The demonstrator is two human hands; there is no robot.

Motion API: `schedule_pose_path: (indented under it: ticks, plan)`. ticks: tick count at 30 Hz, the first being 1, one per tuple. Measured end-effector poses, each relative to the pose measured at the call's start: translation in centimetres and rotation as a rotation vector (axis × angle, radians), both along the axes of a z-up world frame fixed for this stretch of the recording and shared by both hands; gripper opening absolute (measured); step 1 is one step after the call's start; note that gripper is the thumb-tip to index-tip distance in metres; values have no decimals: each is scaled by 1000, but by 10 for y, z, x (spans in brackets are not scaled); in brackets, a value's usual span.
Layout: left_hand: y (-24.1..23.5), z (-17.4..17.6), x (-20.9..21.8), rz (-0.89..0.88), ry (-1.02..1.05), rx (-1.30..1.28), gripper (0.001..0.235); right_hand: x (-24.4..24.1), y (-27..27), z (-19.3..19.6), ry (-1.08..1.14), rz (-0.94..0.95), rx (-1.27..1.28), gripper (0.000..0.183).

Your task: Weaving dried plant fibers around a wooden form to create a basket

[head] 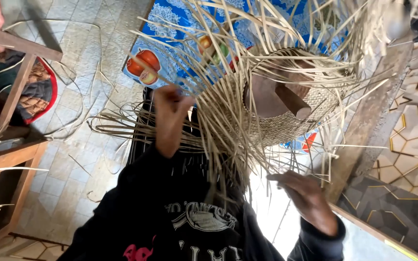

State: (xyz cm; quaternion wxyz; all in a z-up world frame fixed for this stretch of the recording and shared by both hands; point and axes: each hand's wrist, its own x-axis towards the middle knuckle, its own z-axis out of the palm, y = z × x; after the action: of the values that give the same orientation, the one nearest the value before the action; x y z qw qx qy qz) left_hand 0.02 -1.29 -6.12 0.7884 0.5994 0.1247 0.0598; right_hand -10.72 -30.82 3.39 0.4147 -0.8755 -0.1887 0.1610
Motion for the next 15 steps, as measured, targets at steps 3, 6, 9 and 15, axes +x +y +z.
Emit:
schedule_pose_path:
  ticks: [3, 6, 9, 15]
  plan:
    - [17, 47, -37, 224, -329, 412, 24, -22, 8, 35, 7, -75, -46, 17]
    - [25, 103, -53, -652, -859, 449, 25, -31, 53, 47, -28, -64, 447, 21]
    - [8, 124, -88, -679, -824, 436, 33, -35, 63, 35, -178, 276, 113, 24]
    - [8, 117, -99, -726, -758, 401, 15, -16, 104, 45, -174, 193, 322, 22]
